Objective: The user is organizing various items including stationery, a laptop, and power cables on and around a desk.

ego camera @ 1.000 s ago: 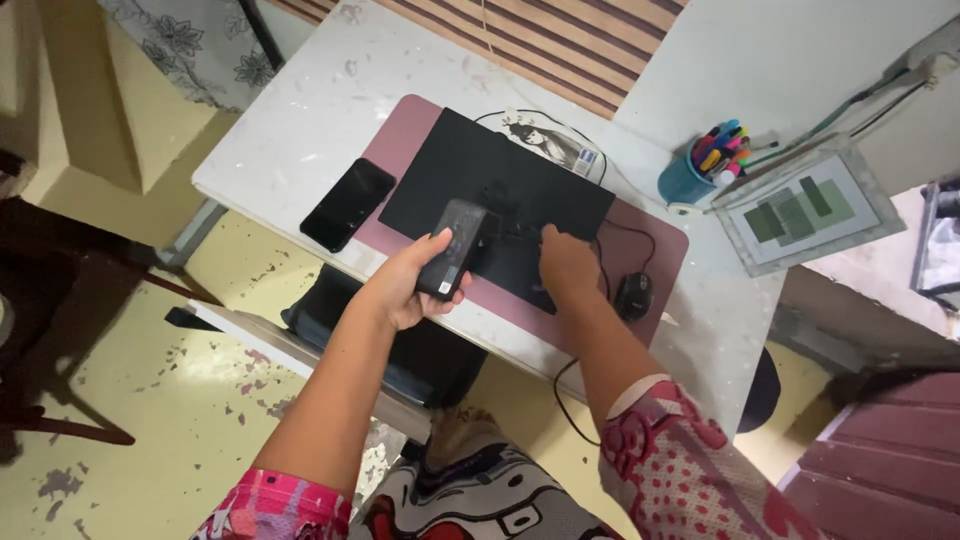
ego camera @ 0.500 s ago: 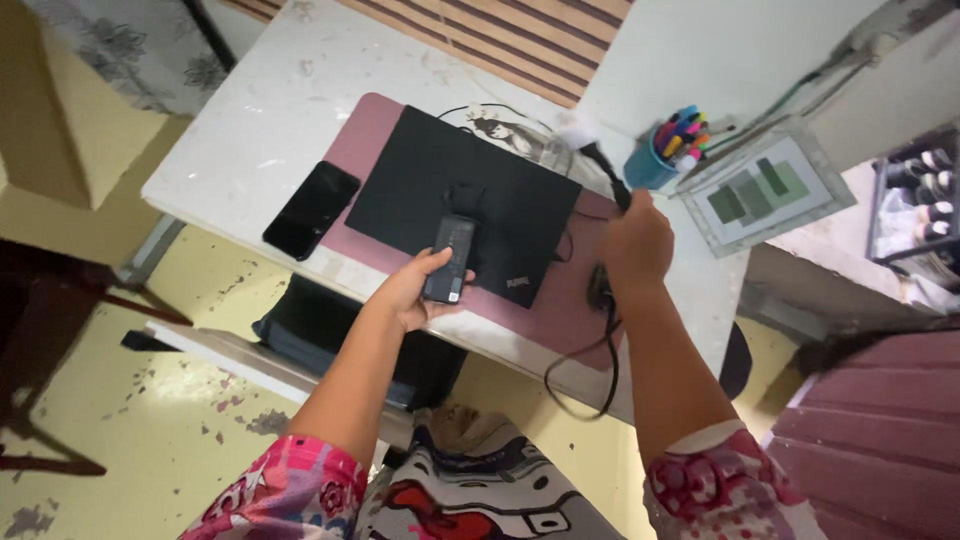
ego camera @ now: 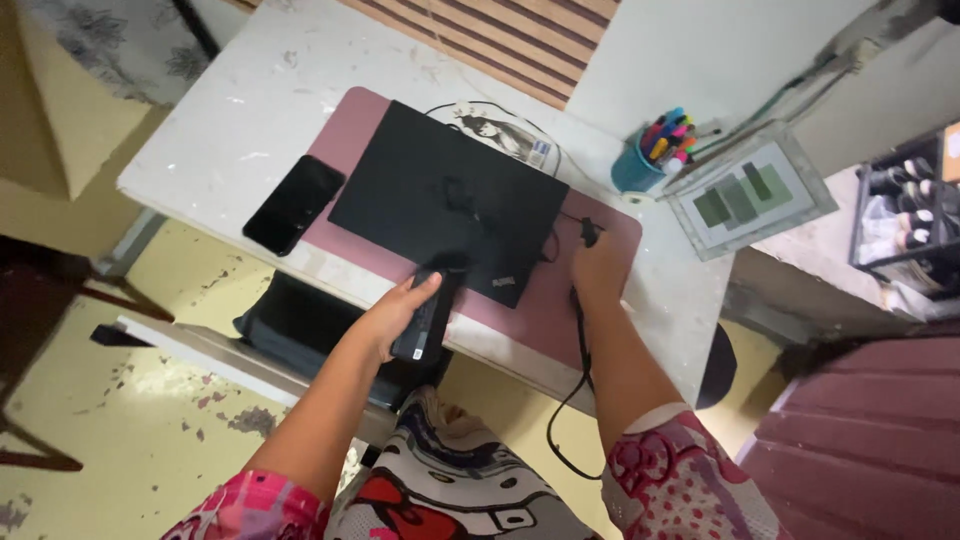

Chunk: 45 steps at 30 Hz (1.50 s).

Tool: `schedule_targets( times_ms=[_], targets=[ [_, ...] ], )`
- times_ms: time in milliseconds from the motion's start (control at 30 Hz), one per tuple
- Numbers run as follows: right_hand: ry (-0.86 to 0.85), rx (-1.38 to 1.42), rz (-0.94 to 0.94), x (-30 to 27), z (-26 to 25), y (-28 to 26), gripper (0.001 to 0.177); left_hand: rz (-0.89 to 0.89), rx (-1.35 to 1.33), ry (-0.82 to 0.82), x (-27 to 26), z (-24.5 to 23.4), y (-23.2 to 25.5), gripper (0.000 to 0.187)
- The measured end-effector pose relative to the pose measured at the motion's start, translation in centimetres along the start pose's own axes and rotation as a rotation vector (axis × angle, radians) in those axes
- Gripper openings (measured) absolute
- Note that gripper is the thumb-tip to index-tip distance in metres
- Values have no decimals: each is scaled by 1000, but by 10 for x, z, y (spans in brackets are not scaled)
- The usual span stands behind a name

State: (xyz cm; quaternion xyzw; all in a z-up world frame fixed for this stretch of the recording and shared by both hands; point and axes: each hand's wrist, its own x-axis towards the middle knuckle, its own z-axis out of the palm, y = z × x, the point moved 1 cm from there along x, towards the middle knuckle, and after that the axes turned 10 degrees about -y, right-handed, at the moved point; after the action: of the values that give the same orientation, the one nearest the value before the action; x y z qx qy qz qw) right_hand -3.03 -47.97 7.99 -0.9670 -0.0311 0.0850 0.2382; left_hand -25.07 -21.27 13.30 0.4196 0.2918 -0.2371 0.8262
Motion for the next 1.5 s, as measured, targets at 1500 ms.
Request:
schedule_targets(
  times_ms=[1500],
  targets=[
    [-811,1274,-8,-250,43,-70,27,508,-558,-252,-182,-100,-65,45]
  ],
)
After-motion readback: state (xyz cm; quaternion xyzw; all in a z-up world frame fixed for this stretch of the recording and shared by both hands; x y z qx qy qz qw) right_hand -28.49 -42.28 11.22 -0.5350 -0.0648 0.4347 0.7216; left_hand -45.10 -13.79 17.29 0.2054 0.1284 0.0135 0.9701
